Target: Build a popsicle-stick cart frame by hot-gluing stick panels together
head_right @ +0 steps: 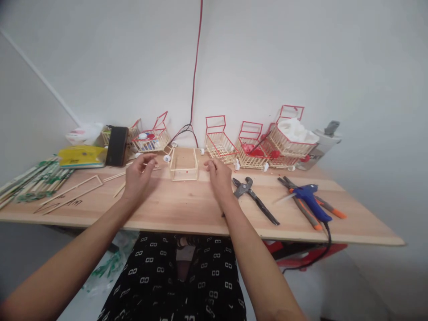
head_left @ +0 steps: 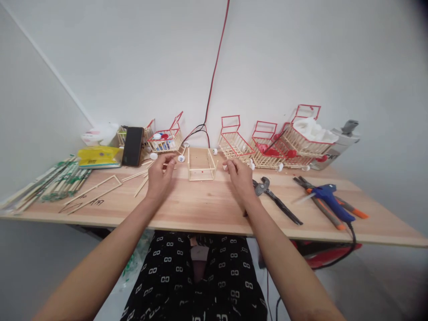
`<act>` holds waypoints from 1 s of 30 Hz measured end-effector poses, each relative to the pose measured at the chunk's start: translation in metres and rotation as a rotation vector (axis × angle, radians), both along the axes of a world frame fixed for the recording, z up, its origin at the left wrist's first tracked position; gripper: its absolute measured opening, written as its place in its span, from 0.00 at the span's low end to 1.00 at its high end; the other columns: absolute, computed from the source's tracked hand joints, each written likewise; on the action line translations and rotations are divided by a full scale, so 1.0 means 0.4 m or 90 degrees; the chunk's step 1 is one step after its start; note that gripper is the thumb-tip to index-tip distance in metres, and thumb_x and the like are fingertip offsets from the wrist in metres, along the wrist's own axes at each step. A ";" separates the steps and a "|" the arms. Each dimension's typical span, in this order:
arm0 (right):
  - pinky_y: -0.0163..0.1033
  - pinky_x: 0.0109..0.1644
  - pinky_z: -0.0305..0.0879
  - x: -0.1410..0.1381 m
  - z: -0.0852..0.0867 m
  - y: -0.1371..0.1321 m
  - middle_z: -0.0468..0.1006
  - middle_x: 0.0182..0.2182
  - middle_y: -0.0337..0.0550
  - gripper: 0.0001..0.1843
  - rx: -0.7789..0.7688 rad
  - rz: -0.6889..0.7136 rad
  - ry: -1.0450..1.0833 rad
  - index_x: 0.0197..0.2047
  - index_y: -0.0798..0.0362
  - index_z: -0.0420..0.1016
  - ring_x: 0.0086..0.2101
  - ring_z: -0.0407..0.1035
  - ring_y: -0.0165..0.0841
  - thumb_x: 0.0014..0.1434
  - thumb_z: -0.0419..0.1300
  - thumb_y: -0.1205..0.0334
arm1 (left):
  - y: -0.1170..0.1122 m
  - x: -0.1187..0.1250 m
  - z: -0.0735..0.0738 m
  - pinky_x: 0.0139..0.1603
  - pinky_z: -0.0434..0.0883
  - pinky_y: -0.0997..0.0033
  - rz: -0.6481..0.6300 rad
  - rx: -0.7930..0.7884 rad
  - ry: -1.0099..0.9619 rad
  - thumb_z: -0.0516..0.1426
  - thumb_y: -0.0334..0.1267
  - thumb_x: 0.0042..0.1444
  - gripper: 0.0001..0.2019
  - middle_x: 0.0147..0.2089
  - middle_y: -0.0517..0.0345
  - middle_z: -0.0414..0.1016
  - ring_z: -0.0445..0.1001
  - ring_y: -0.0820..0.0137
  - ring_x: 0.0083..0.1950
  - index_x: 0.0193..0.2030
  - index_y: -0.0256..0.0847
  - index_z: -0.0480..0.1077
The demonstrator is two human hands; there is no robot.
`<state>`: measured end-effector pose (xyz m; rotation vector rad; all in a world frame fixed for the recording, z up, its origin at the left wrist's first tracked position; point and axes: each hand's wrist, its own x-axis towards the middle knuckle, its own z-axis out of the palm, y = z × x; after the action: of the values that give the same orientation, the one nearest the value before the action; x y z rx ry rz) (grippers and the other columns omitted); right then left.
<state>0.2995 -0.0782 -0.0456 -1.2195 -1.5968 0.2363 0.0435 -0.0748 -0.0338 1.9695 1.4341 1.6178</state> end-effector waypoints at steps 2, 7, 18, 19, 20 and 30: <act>0.37 0.37 0.60 0.001 0.001 -0.001 0.75 0.27 0.39 0.15 -0.004 -0.015 -0.012 0.34 0.52 0.74 0.31 0.69 0.33 0.64 0.48 0.59 | 0.000 0.001 0.000 0.40 0.68 0.73 0.001 -0.001 0.013 0.52 0.38 0.61 0.12 0.43 0.54 0.77 0.74 0.70 0.40 0.47 0.38 0.72; 0.36 0.34 0.56 0.002 0.000 0.001 0.72 0.24 0.38 0.17 -0.004 -0.033 -0.028 0.26 0.52 0.70 0.28 0.66 0.32 0.64 0.49 0.56 | -0.010 0.003 -0.005 0.42 0.68 0.70 0.032 0.061 0.085 0.50 0.39 0.62 0.12 0.39 0.55 0.77 0.74 0.69 0.39 0.46 0.38 0.72; 0.37 0.39 0.64 -0.012 0.000 0.000 0.80 0.36 0.44 0.13 0.045 0.050 -0.012 0.41 0.52 0.78 0.36 0.72 0.34 0.63 0.53 0.57 | -0.028 0.117 0.015 0.51 0.61 0.55 -0.081 0.251 0.425 0.52 0.36 0.64 0.09 0.43 0.52 0.78 0.65 0.58 0.51 0.46 0.41 0.73; 0.38 0.39 0.64 -0.012 -0.001 0.001 0.80 0.37 0.44 0.13 0.047 0.058 -0.023 0.42 0.52 0.78 0.37 0.72 0.34 0.63 0.54 0.57 | -0.024 0.131 0.018 0.50 0.61 0.54 -0.079 0.247 0.453 0.52 0.35 0.64 0.09 0.43 0.52 0.78 0.65 0.57 0.51 0.45 0.40 0.74; 0.38 0.40 0.65 -0.013 -0.003 0.003 0.81 0.37 0.44 0.12 0.048 0.063 -0.033 0.42 0.52 0.78 0.37 0.72 0.34 0.63 0.54 0.58 | -0.020 0.144 0.021 0.48 0.60 0.54 -0.077 0.240 0.480 0.53 0.36 0.64 0.09 0.43 0.51 0.78 0.65 0.55 0.51 0.45 0.40 0.74; 0.39 0.41 0.66 -0.021 -0.011 0.011 0.81 0.39 0.45 0.10 0.058 0.071 -0.060 0.42 0.53 0.79 0.37 0.73 0.34 0.61 0.58 0.61 | 0.025 0.177 0.013 0.43 0.56 0.54 -0.044 0.218 0.570 0.57 0.35 0.61 0.05 0.34 0.50 0.76 0.64 0.55 0.48 0.36 0.40 0.74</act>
<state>0.2912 -0.0738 -0.0502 -1.0876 -1.7412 0.1765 0.1143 -0.0649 -0.0285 3.1413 1.3302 1.0041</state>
